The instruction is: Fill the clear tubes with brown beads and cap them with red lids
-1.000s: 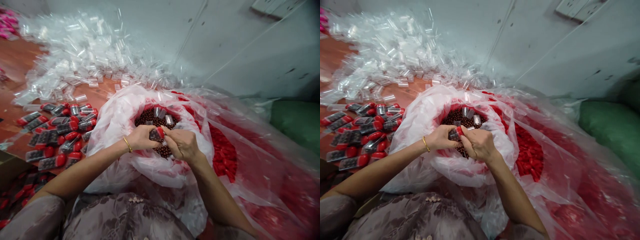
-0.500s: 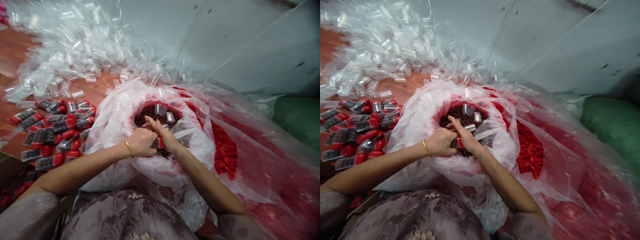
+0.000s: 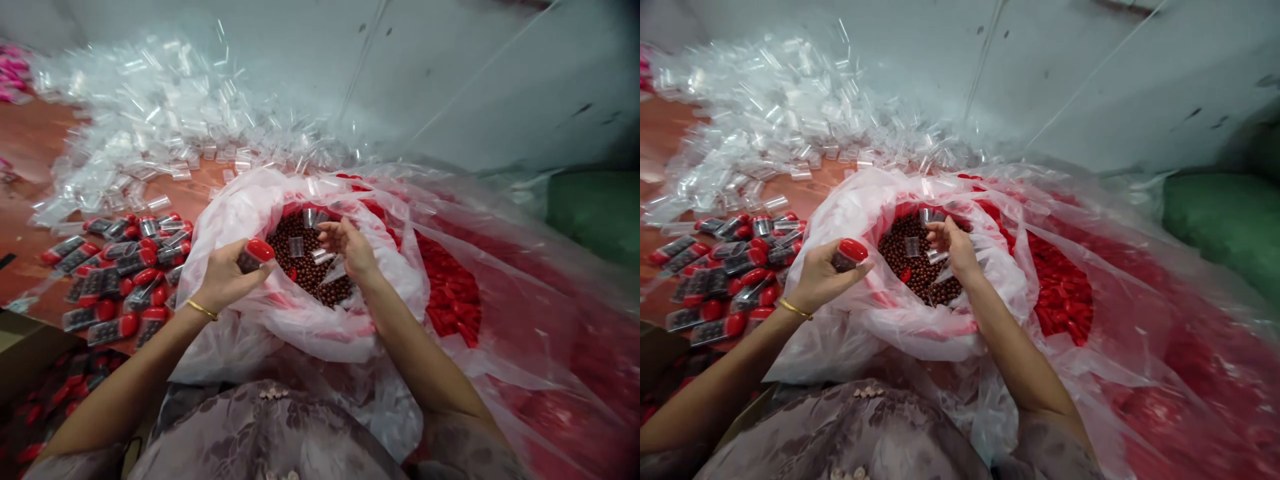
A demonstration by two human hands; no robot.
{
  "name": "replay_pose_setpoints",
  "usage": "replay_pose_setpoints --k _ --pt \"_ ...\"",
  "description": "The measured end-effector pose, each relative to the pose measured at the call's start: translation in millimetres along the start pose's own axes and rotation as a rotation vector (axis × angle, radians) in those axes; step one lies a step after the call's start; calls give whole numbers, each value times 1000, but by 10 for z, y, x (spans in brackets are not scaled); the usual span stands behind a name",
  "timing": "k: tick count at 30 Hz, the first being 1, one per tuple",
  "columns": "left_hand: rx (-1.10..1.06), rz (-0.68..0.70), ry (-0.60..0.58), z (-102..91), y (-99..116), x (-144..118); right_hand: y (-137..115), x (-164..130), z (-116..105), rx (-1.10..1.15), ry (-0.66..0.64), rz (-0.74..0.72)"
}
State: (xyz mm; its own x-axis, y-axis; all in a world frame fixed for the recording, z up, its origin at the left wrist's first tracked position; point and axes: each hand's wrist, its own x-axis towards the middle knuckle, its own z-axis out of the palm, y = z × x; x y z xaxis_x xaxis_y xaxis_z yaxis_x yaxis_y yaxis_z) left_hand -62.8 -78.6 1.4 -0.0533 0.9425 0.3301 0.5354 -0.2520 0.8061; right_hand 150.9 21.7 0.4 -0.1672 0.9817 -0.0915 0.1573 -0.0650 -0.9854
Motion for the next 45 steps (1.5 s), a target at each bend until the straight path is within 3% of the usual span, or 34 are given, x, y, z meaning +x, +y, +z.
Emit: replay_pose_setpoints --k 3,8,10,12,14,17,19,22,24,26,28,30,32,34,37,41,45 --pt "103 -21 -41 -22 17 0 34 -77 99 -66 -10 -183" --pt "255 -30 -115 170 106 52 -109 -374 270 -326 -237 -725" --pt "208 -40 -111 129 103 36 -115 -384 227 -502 -240 -809" --pt "171 -62 -71 -30 60 -11 -76 -324 152 -723 -238 -775" --pt "248 -118 21 -288 -24 -84 -9 -240 103 -988 -349 -705" --pt "588 -280 120 -751 -216 -220 114 -150 136 -1271 -665 -653" --pt "878 -365 80 -1030 -369 -301 192 -124 201 -1352 -784 -635" --pt "1129 -305 -6 -1282 -548 -335 257 -102 255 -1434 -781 -589" --pt "1138 -177 48 -1293 -555 -268 245 -78 222 -1456 -736 -524" --pt "1062 -29 137 -1157 -432 -129 191 -42 141 -1437 -647 -425" --pt "932 101 116 -883 -204 64 120 1 34 -1381 -487 -310" --pt "841 188 -79 -508 50 284 62 40 -74 -1303 -303 -223" --pt "846 230 -361 -88 235 507 36 71 -161 -1235 -162 -169" --pt "900 159 -591 313 295 715 43 91 -220 -1187 -93 -144" --pt "944 -45 -733 783 184 972 82 113 -262 -1143 -58 -136" --pt "807 -199 -694 1100 -21 1153 115 145 -285 -1031 15 -252" --pt "765 -152 -695 1100 -44 1189 101 161 -325 -913 241 -315"
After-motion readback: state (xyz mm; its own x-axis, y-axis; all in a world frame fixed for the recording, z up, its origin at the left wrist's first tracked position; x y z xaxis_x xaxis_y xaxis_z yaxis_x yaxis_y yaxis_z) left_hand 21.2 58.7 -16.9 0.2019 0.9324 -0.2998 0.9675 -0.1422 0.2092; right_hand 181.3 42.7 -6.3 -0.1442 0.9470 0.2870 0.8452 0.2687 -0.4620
